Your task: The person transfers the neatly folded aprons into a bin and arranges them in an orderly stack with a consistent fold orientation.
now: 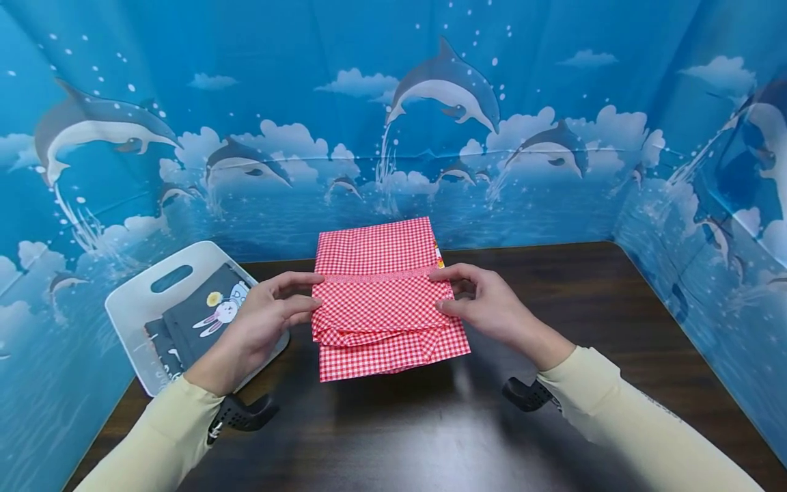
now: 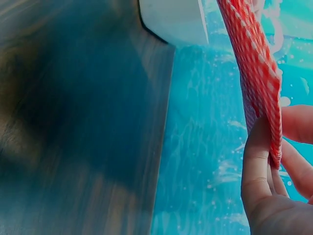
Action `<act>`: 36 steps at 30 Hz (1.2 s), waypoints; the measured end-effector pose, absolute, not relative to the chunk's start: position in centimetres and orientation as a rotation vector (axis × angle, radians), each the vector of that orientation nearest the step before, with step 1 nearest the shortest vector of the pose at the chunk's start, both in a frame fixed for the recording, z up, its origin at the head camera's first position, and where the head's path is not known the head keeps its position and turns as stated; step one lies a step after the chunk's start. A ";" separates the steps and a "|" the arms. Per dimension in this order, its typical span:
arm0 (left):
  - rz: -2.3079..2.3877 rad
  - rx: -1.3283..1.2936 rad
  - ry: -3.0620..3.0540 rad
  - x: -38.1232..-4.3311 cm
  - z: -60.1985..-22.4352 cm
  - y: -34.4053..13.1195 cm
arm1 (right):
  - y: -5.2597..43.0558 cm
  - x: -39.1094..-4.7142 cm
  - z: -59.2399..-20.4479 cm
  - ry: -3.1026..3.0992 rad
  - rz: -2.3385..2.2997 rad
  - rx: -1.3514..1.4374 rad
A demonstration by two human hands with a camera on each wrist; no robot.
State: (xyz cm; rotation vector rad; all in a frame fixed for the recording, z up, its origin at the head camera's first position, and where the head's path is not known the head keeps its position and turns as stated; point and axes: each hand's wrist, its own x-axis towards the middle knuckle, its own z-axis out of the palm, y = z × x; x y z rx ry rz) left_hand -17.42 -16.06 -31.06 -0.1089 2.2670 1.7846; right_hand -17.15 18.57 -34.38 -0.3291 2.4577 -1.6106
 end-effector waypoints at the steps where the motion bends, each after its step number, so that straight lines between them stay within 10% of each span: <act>1: 1.781 -0.117 2.273 -17.4 -31.0 -16.3 | 18.3 -17.3 -34.4 2.452 -1.615 -0.332; 36: 1.990 -0.581 2.278 -13.0 -31.0 -28.2 | 4.3 -20.8 -33.9 2.220 -1.644 -0.577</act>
